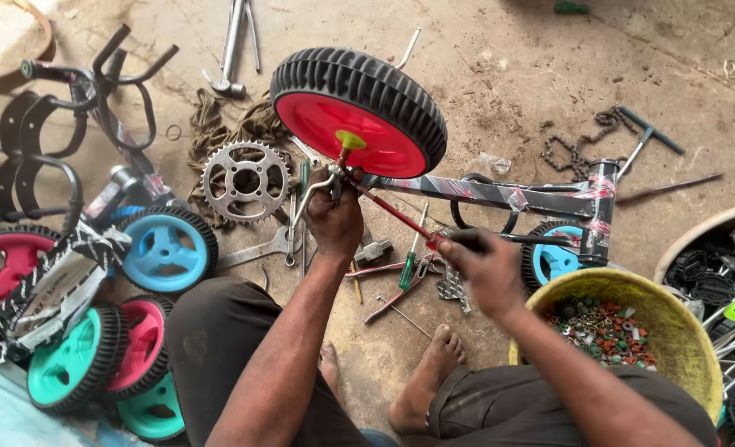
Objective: The person is repairing a child's tricycle by tightening the rear wheel axle. They use a screwdriver and a wrench to secure the wheel to the frame, then spin the wheel to test its movement.
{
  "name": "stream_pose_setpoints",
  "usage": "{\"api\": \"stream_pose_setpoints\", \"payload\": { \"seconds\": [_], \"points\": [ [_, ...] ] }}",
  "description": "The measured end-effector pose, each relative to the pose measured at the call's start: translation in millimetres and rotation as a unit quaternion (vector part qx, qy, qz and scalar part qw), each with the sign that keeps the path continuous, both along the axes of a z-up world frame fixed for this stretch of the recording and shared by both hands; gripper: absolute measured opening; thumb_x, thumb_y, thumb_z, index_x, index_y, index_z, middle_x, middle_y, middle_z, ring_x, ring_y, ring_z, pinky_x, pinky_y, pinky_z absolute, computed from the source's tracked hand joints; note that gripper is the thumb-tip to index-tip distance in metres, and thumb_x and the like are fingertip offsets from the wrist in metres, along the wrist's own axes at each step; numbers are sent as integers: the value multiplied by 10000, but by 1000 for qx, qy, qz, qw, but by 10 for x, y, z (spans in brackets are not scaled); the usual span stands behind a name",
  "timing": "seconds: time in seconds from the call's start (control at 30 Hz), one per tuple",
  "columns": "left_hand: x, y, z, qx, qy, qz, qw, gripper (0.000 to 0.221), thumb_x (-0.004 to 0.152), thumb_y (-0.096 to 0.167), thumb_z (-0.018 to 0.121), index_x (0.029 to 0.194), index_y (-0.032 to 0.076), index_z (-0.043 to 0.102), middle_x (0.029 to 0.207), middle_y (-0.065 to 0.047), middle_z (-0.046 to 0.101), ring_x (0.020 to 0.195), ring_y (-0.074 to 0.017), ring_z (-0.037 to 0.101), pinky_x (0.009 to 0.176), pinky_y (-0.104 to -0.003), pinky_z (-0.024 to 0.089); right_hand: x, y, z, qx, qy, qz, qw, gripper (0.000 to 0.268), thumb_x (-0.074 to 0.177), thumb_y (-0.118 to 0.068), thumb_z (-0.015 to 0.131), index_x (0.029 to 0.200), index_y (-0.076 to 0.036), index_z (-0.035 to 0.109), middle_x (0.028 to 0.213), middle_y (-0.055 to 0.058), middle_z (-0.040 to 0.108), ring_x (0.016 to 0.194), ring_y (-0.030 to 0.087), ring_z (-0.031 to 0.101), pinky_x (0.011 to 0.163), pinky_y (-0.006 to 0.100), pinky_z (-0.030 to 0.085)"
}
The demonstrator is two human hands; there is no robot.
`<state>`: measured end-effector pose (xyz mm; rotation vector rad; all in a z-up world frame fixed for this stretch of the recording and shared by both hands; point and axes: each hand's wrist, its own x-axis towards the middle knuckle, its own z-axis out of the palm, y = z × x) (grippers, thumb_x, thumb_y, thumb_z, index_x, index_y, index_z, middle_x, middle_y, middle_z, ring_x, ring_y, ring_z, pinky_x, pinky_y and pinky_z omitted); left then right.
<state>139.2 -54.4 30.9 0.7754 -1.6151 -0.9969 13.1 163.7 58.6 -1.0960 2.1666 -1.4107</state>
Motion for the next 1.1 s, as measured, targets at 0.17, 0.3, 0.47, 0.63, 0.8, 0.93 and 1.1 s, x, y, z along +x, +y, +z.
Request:
{"api": "stream_pose_setpoints", "payload": {
  "seconds": [0.17,0.3,0.47,0.63,0.8,0.93,1.1],
  "points": [
    [12,-4,-10,-22,23,-9,999,37,1023,41,617,989,43,631,900,-68,709,837,-149,752,702,-303,644,-14,-5,73,-56,78,135,986,357,971,-233,702,1254,-20,656,921,136,721,653,157,648,517,255,514],
    [-17,12,100,-4,-14,11,1000,17,973,14,648,989,16,655,850,-92,744,769,-173,733,648,-321,580,38,-23,193,115,-322,-16,940,320,919,-257,729,1143,-29,748,884,128,781,610,144,678,483,253,523],
    [19,38,-27,1,9,6,1000,28,984,-3,612,987,19,630,870,-80,752,796,-173,745,675,-329,585,29,36,96,-10,277,97,956,423,955,-339,713,1237,-29,657,989,150,734,727,197,675,599,295,540],
    [24,-31,22,-51,-18,20,998,62,979,26,608,1011,51,655,872,-55,758,807,-165,753,701,-335,596,-54,-62,111,134,-485,-51,863,393,827,-268,761,1152,-51,726,861,124,749,521,171,604,405,281,397],
    [11,26,21,26,-100,60,993,152,977,105,752,910,28,639,722,-104,692,643,-220,657,605,-384,507,-22,37,30,-62,393,122,909,345,999,-269,757,1231,-40,645,932,125,701,692,177,650,547,274,497],
    [47,37,76,-18,-28,23,999,51,990,36,625,972,64,664,841,-68,747,756,-172,731,654,-344,561,-131,-29,57,95,-384,24,918,356,880,-250,719,1179,-57,721,824,131,733,519,170,592,423,286,472],
    [23,27,91,-28,-38,43,998,48,945,37,692,962,25,649,802,-97,717,707,-185,702,620,-349,543,2,-44,25,2,32,-32,999,277,944,-231,767,1159,-77,684,859,82,703,641,164,647,535,290,482]
  ]
}}
